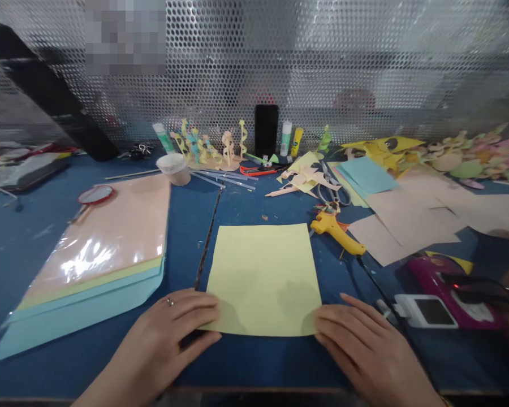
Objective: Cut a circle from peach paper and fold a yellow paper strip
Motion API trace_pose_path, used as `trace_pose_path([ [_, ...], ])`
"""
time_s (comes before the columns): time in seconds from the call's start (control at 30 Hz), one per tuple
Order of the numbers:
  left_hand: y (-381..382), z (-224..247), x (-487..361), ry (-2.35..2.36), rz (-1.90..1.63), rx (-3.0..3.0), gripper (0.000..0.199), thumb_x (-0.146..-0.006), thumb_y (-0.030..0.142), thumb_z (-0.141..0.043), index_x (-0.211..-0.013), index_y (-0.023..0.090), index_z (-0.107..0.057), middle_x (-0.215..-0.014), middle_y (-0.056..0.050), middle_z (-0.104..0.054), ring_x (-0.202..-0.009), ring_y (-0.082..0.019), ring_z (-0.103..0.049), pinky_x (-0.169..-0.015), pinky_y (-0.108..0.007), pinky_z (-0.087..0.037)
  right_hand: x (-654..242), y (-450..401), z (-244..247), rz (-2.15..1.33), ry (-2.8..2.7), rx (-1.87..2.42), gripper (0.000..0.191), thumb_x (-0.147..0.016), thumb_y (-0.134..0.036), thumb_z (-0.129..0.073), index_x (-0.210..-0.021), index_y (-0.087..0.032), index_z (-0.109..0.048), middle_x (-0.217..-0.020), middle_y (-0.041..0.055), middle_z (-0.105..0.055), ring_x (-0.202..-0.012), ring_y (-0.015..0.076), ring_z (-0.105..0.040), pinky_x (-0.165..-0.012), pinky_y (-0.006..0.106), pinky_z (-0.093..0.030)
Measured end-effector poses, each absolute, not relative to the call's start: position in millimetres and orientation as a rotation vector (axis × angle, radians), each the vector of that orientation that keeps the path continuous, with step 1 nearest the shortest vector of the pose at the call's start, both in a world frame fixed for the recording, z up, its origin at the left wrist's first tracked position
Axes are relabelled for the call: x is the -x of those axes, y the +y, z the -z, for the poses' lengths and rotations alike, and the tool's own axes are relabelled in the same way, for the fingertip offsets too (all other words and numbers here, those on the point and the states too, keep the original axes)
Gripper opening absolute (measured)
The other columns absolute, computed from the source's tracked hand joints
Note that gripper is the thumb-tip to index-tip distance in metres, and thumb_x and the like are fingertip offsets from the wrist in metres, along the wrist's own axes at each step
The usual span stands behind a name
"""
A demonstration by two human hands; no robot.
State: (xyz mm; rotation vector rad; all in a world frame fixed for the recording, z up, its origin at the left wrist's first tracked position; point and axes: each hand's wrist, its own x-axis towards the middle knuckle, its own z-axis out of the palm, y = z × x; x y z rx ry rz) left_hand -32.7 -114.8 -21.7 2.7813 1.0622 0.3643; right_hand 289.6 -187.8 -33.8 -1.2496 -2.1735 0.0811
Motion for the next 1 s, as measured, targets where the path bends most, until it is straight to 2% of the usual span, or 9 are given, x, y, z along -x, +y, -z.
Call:
trace_pose_path([
  [0.23, -116.8, 19.8, 29.9, 1.064, -0.388, -2.748, 0.016, -0.089, 0.033, -0.057, -0.103, 0.028, -0.063, -0.108, 0.001, -0.071, -0.102, -0.018, -0.065, -0.092, -0.039, -0.053, -280.0, -188.1, 33.4, -0.028, -2.154, 1.330, 0.013, -0.091, -0.019, -0.054, -0.089, -0.018, -0.066, -0.090, 0.0000, -0.070, -0.085, 0.0154, -0.062, -0.097, 0.035, -0.036],
  [0.47, -119.9, 20.0, 27.6, 1.088, -0.420, -2.704, 0.012, -0.089, 0.030, -0.058, -0.097, 0.028, -0.067, -0.107, 0.001, -0.071, -0.101, -0.018, -0.065, -0.088, -0.035, -0.054, -277.4, -186.6, 32.4, -0.010, -2.167, 1.361, 0.021, -0.095, -0.023, -0.048, -0.085, -0.019, -0.066, -0.088, 0.0011, -0.068, -0.084, 0.0164, -0.060, -0.096, 0.035, -0.036],
  [0.57, -120.1, 19.1, 31.2, 1.121, -0.401, -2.693, 0.013, -0.086, 0.033, -0.060, -0.096, 0.029, -0.067, -0.109, 0.001, -0.071, -0.103, -0.019, -0.065, -0.088, -0.036, -0.054, -278.2, -185.0, 31.8, -0.016, -2.178, 1.345, 0.024, -0.096, -0.021, -0.045, -0.086, -0.019, -0.067, -0.087, 0.0012, -0.069, -0.084, 0.0160, -0.061, -0.096, 0.033, -0.035],
  [0.67, -114.8, 13.6, 47.9, 1.310, -0.487, -2.705, 0.017, -0.088, 0.037, -0.056, -0.098, 0.030, -0.067, -0.110, 0.000, -0.071, -0.101, -0.022, -0.066, -0.085, -0.038, -0.054, -280.3, -184.6, 33.4, -0.019, -2.223, 1.324, 0.030, -0.098, -0.020, -0.039, -0.088, -0.020, -0.067, -0.089, 0.0003, -0.070, -0.085, 0.0157, -0.061, -0.097, 0.033, -0.034],
  [0.73, -107.9, 7.0, 67.8, 1.604, -0.547, -2.712, 0.023, -0.090, 0.039, -0.049, -0.099, 0.027, -0.066, -0.106, -0.003, -0.072, -0.096, -0.025, -0.068, -0.085, -0.040, -0.053, -282.1, -184.8, 34.7, 0.000, -2.252, 1.299, 0.034, -0.099, -0.019, -0.035, -0.088, -0.020, -0.067, -0.089, -0.0003, -0.070, -0.086, 0.0160, -0.060, -0.097, 0.034, -0.032],
  [0.83, -95.8, -3.8, 103.0, 2.079, -0.281, -2.718, 0.036, -0.094, 0.040, -0.037, -0.109, 0.018, -0.062, -0.110, -0.008, -0.071, -0.102, -0.030, -0.064, -0.090, -0.045, -0.048, -283.6, -184.4, 33.7, 0.024, -2.289, 1.255, 0.037, -0.100, -0.019, -0.031, -0.089, -0.021, -0.067, -0.089, -0.0004, -0.070, -0.086, 0.0161, -0.060, -0.098, 0.034, -0.031],
  [0.93, -85.4, -10.2, 131.2, 2.095, 0.080, -2.718, 0.041, -0.095, 0.035, -0.028, -0.108, 0.017, -0.063, -0.112, -0.008, -0.070, -0.104, -0.030, -0.063, -0.088, -0.043, -0.049, -282.2, -182.2, 27.7, 0.027, -2.313, 1.234, 0.038, -0.100, -0.018, -0.030, -0.090, -0.020, -0.067, -0.089, -0.0003, -0.070, -0.085, 0.0155, -0.060, -0.098, 0.034, -0.030],
  [1.0, -79.9, -11.0, 143.1, 2.058, 0.029, -2.672, 0.042, -0.095, 0.035, -0.028, -0.104, 0.019, -0.066, -0.112, -0.007, -0.071, -0.104, -0.028, -0.064, -0.088, -0.040, -0.049, -280.2, -180.0, 22.7, 0.048, -2.320, 1.222, 0.038, -0.100, -0.018, -0.030, -0.090, -0.020, -0.066, -0.089, -0.0002, -0.070, -0.084, 0.0155, -0.060, -0.097, 0.034, -0.031],
])
